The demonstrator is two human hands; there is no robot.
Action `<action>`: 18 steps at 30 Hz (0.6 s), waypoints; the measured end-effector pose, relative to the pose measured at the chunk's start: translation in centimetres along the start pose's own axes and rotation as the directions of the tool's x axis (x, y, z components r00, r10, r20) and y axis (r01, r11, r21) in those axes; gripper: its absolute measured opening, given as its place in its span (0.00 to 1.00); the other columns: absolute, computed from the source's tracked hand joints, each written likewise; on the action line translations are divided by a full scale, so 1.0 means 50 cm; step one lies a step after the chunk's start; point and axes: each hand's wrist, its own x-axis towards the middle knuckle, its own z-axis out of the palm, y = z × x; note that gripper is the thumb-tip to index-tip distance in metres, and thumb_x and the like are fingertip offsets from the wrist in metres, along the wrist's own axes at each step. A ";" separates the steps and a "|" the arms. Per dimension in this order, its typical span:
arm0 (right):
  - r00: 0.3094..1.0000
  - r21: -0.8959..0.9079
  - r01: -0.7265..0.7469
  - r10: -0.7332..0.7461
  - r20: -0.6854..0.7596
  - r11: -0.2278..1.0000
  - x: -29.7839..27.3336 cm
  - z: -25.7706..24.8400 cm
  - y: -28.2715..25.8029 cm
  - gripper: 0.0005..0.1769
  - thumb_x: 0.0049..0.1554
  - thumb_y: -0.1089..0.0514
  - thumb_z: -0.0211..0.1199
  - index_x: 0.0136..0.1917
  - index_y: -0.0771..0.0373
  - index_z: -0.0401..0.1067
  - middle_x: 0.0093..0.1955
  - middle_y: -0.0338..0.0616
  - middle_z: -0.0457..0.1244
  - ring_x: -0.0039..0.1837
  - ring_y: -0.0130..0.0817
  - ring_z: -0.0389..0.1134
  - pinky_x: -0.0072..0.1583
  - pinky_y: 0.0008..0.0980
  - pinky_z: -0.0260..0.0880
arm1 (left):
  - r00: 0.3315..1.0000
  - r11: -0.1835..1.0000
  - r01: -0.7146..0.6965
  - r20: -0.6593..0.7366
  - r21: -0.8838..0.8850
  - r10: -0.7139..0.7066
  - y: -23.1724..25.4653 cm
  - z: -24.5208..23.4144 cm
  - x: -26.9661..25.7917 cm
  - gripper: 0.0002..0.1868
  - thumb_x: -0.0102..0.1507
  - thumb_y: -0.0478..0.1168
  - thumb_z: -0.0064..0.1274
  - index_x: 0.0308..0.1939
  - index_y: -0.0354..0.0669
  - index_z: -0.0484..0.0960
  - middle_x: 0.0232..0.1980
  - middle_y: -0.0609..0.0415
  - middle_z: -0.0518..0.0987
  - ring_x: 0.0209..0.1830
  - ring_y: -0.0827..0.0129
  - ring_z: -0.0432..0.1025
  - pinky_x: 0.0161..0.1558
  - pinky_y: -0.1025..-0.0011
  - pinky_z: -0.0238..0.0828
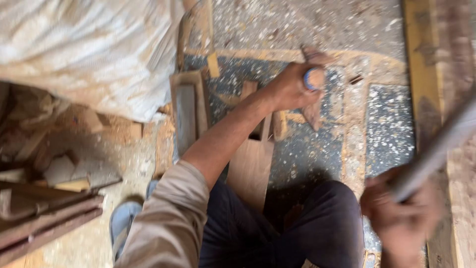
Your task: Chiseling and carving a joint or cavity in a piece of wood using a chisel and a hammer.
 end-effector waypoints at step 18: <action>0.861 -0.139 0.506 -0.487 0.148 0.852 0.262 0.154 -0.054 0.07 0.56 0.72 0.53 0.48 0.68 0.61 0.29 0.44 0.56 0.21 0.32 0.53 0.19 0.30 0.52 | 0.992 0.983 0.119 -0.013 -0.141 -0.122 -0.024 -0.101 -0.102 0.21 0.63 0.43 0.60 0.54 0.35 0.75 0.51 0.45 0.80 0.51 0.58 0.76 0.54 0.61 0.77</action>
